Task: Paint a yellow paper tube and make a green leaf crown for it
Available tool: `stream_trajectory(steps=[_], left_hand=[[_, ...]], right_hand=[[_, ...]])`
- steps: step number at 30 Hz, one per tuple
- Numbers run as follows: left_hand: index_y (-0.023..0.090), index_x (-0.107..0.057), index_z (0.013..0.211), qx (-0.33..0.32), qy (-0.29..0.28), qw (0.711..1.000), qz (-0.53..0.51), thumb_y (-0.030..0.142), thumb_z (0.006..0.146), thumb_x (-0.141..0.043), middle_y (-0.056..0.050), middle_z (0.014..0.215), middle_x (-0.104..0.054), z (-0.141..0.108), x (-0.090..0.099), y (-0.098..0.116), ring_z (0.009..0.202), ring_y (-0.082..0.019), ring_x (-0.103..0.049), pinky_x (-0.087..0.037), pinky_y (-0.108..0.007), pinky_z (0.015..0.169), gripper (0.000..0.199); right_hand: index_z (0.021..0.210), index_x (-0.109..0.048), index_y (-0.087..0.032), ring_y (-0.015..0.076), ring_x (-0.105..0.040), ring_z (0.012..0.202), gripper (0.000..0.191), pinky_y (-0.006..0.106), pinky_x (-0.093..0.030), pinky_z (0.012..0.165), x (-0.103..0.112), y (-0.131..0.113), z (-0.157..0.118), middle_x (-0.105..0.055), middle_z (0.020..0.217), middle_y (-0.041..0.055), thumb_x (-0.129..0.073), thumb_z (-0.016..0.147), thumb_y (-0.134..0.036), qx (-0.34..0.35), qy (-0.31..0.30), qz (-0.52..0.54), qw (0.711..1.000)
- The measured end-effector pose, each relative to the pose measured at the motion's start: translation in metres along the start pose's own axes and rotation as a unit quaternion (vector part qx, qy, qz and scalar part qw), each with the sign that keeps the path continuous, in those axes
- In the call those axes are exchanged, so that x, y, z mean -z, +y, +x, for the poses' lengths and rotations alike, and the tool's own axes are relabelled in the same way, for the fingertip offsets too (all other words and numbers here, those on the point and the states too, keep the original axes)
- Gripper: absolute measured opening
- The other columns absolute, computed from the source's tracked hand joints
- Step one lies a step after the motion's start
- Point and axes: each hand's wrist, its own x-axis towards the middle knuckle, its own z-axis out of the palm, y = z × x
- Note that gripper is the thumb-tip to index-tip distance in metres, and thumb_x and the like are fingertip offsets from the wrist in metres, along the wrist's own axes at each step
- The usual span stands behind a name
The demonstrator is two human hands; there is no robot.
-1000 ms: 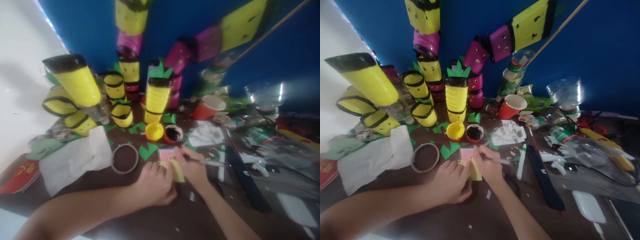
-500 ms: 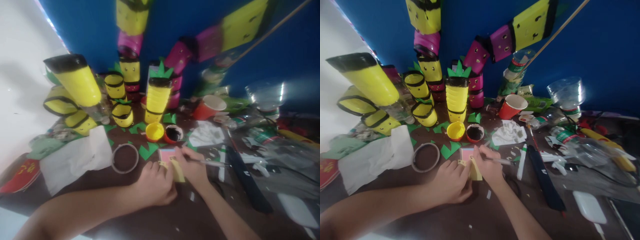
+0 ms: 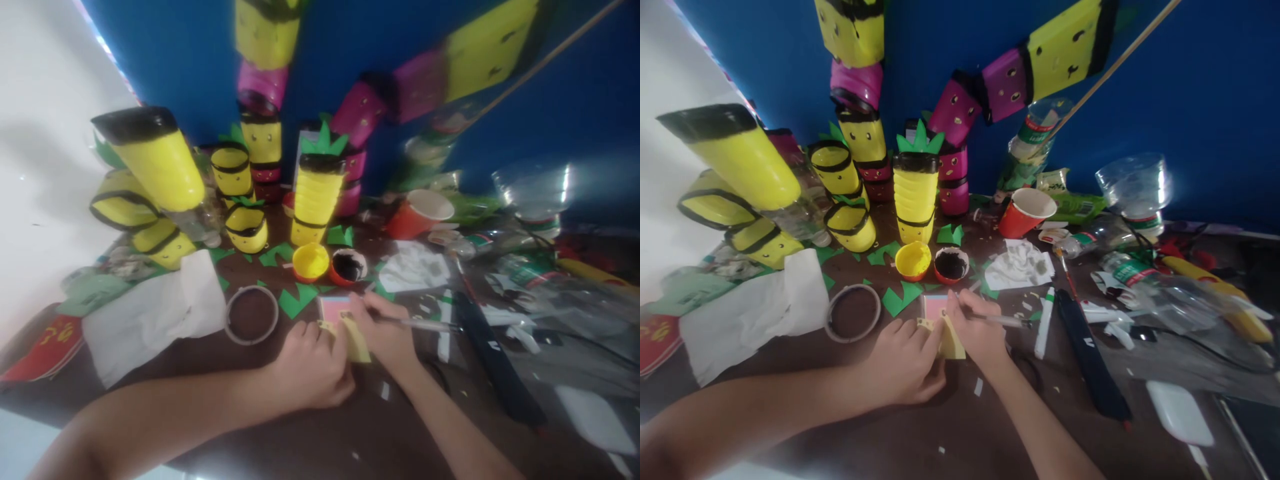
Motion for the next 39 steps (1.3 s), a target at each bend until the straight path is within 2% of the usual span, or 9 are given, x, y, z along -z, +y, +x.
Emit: stream_trajectory(steps=[5,14,39], left_hand=[[0.008,-0.056,0.111,0.003,-0.006,1.000,0.000,0.035,0.075,-0.044,-0.007,0.067,-0.061,-0.0004,0.0006,0.0000,0.060,-0.021,-0.056,-0.036,-0.033,0.054,0.047],[0.008,-0.056,0.111,0.005,-0.004,1.000,-0.006,0.035,0.075,-0.044,-0.007,0.067,-0.061,-0.0005,-0.0021,0.0001,0.061,-0.022,-0.055,-0.037,-0.035,0.054,0.047],[0.008,-0.056,0.111,0.005,-0.007,1.000,-0.005,0.036,0.074,-0.045,-0.008,0.067,-0.061,0.0000,0.0005,0.0000,0.061,-0.021,-0.056,-0.037,-0.033,0.054,0.047]], right_hand=[[0.050,-0.027,-0.020,0.0081,-0.030,0.044,0.041,0.022,-0.028,0.044,0.0022,-0.0021,0.0010,-0.027,0.045,-0.0059,-0.047,0.082,-0.033,-0.017,0.007,0.005,1.000],[0.051,-0.024,-0.020,0.0074,-0.030,0.044,0.040,0.022,-0.029,0.045,0.0005,-0.0016,0.0002,-0.029,0.045,-0.0064,-0.047,0.082,-0.032,0.004,-0.007,0.000,1.000],[0.050,-0.027,-0.020,0.0078,-0.031,0.044,0.040,0.022,-0.029,0.043,0.0004,-0.0021,0.0002,-0.030,0.045,-0.0058,-0.047,0.083,-0.032,0.008,0.004,-0.005,1.000]])
